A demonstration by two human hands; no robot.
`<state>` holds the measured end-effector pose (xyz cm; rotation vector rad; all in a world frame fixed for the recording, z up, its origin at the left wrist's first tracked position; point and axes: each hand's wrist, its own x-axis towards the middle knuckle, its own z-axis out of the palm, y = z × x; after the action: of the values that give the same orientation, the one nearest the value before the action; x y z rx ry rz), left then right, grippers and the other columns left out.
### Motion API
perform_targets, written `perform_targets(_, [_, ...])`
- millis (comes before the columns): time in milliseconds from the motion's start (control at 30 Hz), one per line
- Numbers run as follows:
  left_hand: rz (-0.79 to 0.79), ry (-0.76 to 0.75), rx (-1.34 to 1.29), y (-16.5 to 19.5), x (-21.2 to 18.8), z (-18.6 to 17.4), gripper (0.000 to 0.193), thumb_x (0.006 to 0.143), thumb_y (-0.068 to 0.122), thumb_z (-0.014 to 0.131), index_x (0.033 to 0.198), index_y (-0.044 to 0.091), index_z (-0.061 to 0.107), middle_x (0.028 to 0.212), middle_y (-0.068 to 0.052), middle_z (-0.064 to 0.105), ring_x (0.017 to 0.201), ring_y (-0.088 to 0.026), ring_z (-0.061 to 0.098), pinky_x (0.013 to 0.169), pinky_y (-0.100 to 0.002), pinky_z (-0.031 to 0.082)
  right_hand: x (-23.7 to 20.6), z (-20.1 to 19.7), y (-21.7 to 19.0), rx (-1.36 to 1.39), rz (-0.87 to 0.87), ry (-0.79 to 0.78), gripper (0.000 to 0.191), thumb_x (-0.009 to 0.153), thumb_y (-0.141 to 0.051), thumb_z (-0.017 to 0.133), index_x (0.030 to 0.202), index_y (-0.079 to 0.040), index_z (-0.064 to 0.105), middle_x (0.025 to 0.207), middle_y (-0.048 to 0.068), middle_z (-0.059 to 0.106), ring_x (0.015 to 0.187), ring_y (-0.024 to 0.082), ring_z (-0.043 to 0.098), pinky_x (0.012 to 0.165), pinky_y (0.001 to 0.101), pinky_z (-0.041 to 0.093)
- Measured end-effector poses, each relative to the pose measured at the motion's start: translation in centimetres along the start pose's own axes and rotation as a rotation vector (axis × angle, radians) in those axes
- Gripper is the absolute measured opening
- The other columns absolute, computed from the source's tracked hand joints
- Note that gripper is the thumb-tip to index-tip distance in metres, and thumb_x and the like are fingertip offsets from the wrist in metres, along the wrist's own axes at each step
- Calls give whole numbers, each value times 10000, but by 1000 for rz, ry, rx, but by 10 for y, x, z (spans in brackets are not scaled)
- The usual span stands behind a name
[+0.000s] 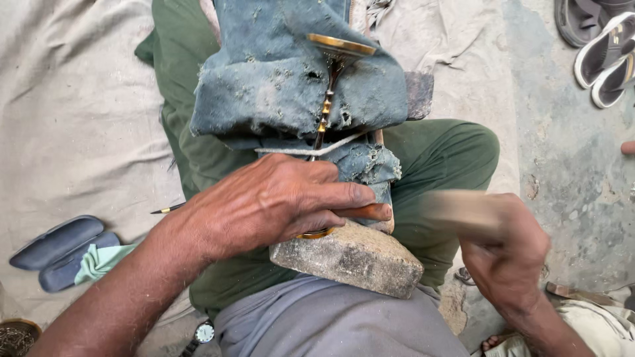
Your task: The person sits on the ground with an ornate brass bell resting on a stone block on their lap. They hold a small punch against the bell's surface with one hand and repeatedly strike the punch with a wooden mallet held in the other hand, repositioning the punch between strikes to work the bell's decorated surface.
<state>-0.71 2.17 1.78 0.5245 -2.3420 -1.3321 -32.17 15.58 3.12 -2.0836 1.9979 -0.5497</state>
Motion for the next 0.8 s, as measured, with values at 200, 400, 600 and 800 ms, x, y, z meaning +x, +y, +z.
perform_targets(200, [43,20,-2,-1,0,0,398,940,299,674,1336,274,640,833,-53,635,780,-285,656,652,-464,523,0,-5,1,-57,-18,-6,282,788,10,759,1058,26,678,953,156,696,885,252,701,750,371,584])
perform_targets(400, [34,11,-1,-2,-2,0,410,935,287,685,1341,265,628,829,-65,622,762,-286,644,630,-454,516,-15,-7,19,-74,-16,18,294,900,-103,777,1143,10,656,1022,123,709,928,183,713,791,326,579])
perform_targets(600, [54,62,19,-4,-4,3,432,912,239,724,1335,240,637,815,-62,619,742,-273,649,611,-437,519,-17,-1,27,140,-70,85,182,943,-35,781,1095,-31,680,990,108,706,841,163,703,709,286,571])
perform_targets(800, [52,242,17,3,-10,6,387,914,192,765,1283,169,650,895,-22,668,788,-210,687,680,-381,564,-9,1,12,487,187,24,270,872,-45,785,1110,-44,657,976,69,676,895,138,689,805,313,611])
